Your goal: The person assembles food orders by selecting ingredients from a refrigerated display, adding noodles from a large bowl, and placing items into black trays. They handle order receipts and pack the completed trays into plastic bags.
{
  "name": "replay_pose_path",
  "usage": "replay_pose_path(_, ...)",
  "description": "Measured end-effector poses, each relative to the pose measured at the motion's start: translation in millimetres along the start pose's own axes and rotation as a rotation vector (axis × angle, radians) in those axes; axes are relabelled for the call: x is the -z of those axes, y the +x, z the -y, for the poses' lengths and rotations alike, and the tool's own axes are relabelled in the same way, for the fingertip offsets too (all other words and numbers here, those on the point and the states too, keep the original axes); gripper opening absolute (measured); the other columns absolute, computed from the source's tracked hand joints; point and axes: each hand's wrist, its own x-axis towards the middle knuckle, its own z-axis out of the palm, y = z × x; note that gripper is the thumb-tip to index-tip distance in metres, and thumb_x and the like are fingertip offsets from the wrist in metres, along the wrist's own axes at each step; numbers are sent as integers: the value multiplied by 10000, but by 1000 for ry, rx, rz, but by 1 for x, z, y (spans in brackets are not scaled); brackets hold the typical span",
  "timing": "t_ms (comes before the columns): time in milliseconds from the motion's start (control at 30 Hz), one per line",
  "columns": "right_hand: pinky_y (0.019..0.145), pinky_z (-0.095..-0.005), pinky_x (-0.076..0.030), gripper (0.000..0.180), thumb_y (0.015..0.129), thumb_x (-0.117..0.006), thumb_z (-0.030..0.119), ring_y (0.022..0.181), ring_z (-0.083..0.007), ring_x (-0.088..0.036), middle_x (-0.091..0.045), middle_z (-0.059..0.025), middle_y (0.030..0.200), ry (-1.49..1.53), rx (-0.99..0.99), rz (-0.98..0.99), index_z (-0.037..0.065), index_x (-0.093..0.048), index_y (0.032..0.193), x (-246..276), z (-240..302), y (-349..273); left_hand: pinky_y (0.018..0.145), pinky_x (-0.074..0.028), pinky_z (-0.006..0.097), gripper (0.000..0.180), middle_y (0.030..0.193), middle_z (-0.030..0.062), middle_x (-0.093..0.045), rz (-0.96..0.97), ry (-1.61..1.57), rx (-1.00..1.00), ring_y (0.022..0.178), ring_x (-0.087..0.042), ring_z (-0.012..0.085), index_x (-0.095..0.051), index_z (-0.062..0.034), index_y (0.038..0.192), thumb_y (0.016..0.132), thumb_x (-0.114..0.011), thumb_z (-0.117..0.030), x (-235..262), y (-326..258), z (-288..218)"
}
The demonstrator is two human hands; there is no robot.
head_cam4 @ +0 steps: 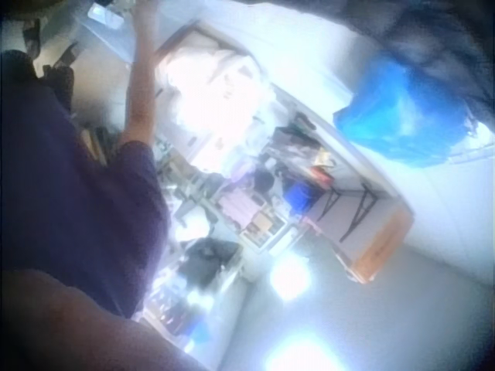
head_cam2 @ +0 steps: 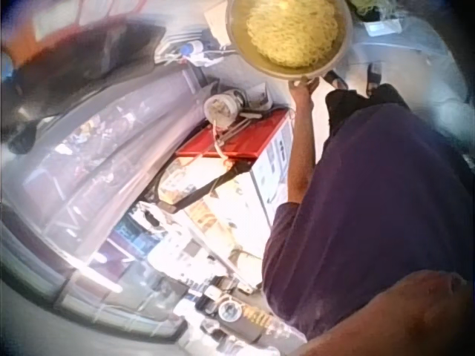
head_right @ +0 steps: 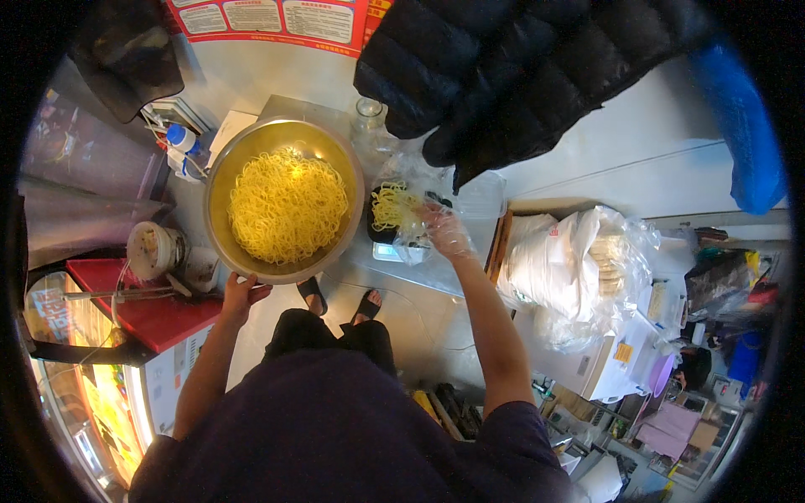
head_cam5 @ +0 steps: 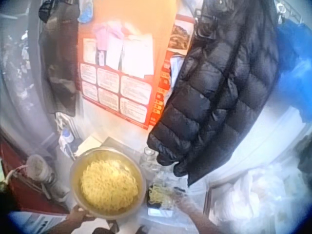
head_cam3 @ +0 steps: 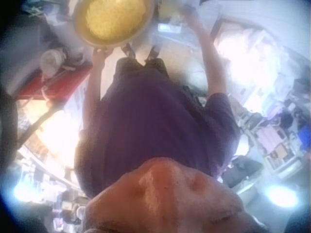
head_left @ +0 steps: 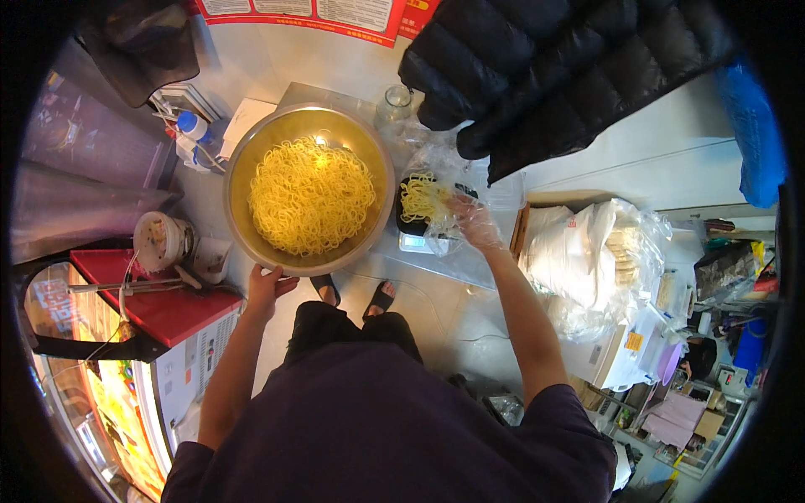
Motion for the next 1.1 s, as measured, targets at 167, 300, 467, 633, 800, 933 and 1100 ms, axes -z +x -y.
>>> replay_pose_path(167,1069,-395,-485,427,822,-596,-17,1213,-342,-624,-652,-186,1319,110,87,-32,101,-705,1218,22,5,-6,807,-642,434,326,1081,229,-691,115,88,122,901,-740,340,-480,21,1304,1056,-516,-189,10,-14,17)
replay_pose_path(300,1009,-431,-509,341,864,-566,38,1115,-353,-652,-692,-183,1212,150,64,-16,91,-719,1164,26,18,37,745,-589,307,352,1055,154,-708,605,557,-177,840,-701,203,-560,24,1305,1000,-637,-133,-60,0,89)
replay_pose_path(467,977,-448,-506,313,887,-568,87,1059,-355,-660,-703,-174,1149,-119,346,-86,100,-720,1160,-51,0,89,802,-621,335,445,1088,153,-661,201,92,202,942,-698,248,-455,7,1391,975,-606,-38,-256,43,82)
replay_pose_path(633,976,-451,-502,324,885,-587,114,1095,-344,-652,-695,-152,1193,-288,315,59,134,-700,1188,-59,24,50,811,-650,375,487,1213,154,-623,98,-181,61,989,-706,289,-469,-35,1365,899,-478,107,-293,66,95)
replay_pose_path(800,946,-461,-508,278,840,-598,104,1074,-379,-648,-692,-161,1144,-43,246,-82,117,-709,1094,-28,31,51,769,-658,367,459,1248,155,-619,82,-140,73,999,-709,271,-481,-31,1340,903,-440,106,-289,72,104)
replay_pose_path(933,936,-474,-516,268,830,-607,119,1046,-403,-648,-690,-177,1140,-43,74,143,119,-711,1077,-34,30,69,754,-660,373,387,1238,165,-618,96,-63,111,990,-709,262,-480,-9,1288,918,-447,99,-292,76,106)
replay_pose_path(1100,919,-480,-519,280,833,-600,146,1031,-403,-651,-691,-185,1131,53,174,10,123,-712,1089,-23,45,57,756,-659,376,300,1194,185,-629,43,-90,94,986,-705,258,-491,0,1201,919,-471,99,-283,71,102)
